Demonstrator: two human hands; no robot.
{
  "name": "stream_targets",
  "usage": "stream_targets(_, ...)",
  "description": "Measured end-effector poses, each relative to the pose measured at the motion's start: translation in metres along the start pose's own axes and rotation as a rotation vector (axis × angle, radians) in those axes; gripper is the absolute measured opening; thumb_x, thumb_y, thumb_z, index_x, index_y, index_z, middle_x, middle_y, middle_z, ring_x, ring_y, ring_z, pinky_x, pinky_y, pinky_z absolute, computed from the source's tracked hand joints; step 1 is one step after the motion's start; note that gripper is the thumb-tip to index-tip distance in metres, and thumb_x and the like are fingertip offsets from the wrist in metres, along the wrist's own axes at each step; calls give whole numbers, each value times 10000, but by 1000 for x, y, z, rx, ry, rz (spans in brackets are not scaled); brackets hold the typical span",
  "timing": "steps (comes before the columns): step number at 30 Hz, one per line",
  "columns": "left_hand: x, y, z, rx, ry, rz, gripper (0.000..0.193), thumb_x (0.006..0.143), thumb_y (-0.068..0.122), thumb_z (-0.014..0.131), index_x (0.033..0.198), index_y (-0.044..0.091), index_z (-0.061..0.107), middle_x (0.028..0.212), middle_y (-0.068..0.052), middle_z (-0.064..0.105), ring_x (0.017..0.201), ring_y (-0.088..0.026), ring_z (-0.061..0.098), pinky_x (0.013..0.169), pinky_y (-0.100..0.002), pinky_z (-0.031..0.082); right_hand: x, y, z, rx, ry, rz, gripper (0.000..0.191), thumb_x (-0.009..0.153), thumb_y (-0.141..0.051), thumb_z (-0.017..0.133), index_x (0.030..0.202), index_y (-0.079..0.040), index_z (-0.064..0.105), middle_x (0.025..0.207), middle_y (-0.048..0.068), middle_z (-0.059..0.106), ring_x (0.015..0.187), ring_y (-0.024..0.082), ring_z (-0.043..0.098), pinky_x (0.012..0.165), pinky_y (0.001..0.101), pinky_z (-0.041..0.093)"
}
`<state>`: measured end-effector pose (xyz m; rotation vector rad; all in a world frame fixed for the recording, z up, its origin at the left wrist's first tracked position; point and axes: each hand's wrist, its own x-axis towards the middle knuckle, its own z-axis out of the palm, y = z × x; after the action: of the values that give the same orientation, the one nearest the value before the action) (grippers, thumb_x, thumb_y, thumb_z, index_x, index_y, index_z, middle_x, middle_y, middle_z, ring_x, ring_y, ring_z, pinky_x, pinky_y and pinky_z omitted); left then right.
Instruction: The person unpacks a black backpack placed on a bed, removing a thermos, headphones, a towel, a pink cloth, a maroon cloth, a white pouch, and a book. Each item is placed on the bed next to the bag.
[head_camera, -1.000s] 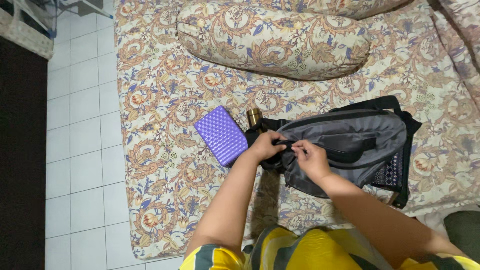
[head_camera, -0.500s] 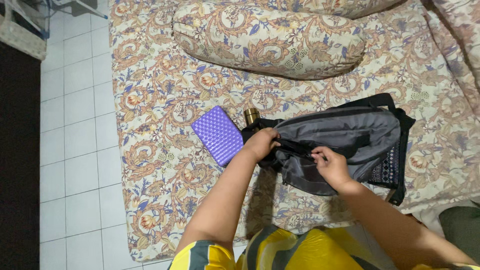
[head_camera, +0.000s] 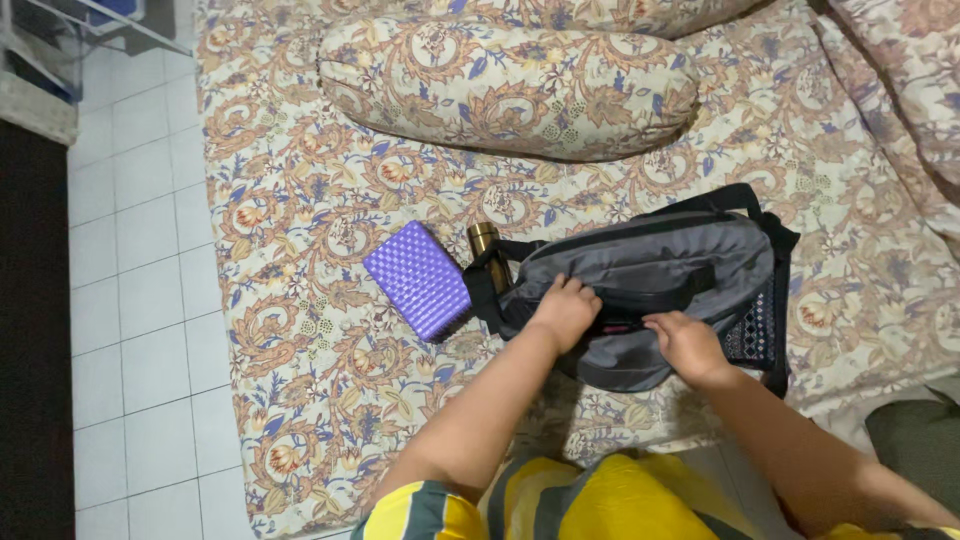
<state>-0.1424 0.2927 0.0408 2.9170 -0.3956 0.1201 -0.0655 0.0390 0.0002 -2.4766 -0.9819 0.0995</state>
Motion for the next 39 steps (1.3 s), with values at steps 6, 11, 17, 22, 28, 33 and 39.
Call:
stream_targets(6,21,2,17,-357,-207,-229,165,900,220,688,1011,98,697,1107,-137,712,1109,-372,651,950,-518,504,-6,45,-30,-42,-22,-172,178,887,-156,665,1051,-130,727,993,94,744,875,346,712,756,439,570)
stream_targets(11,31,-18,-38,-566,76,-316,172,907,149,666,1041,41,663,1093,-212,672,1076,-440,626,898,-474,512,-4,106,-78,-88,91,-135,193,889,-142,642,1061,-120,725,1005,104,746,878,343,716,762,438,569)
stream_targets(17,46,-34,-82,-627,212,-358,196,877,84,685,1053,11,640,1044,-226,653,1027,-442,624,889,-465,513,34,202,-142,-257,-35,-85,227,948,-209,618,1149,-220,720,1036,84,745,944,332,709,794,430,578)
stream_targets(22,52,-25,-77,-625,198,-350,205,863,123,717,1024,14,654,1022,-221,673,1009,-433,640,859,-461,518,81,219,-143,-344,-94,29,204,933,-315,680,1107,-215,719,1048,58,758,979,313,724,830,440,582)
stream_targets(28,62,-40,-75,-648,192,-540,236,914,187,711,992,-12,612,997,-226,672,999,-431,636,868,-468,515,98,135,-145,-53,37,7,551,809,-378,712,1285,-116,620,1222,146,684,1155,339,644,1003,455,526)
stream_targets(33,72,-40,-78,-548,196,-550,355,876,316,777,1019,20,641,1078,-196,657,1077,-404,614,931,-456,503,123,69,-137,-372,-255,-74,1240,514,-589,884,1536,-177,317,1585,249,313,1479,425,260,1139,649,169)
stream_targets(39,81,-52,-62,-337,11,-527,1132,396,440,979,1355,52,520,1372,-246,526,1321,-445,436,1048,-613,326,154,108,-129,-511,-483,60,999,754,-314,786,1603,-251,263,1572,166,372,1474,357,324,1209,551,247)
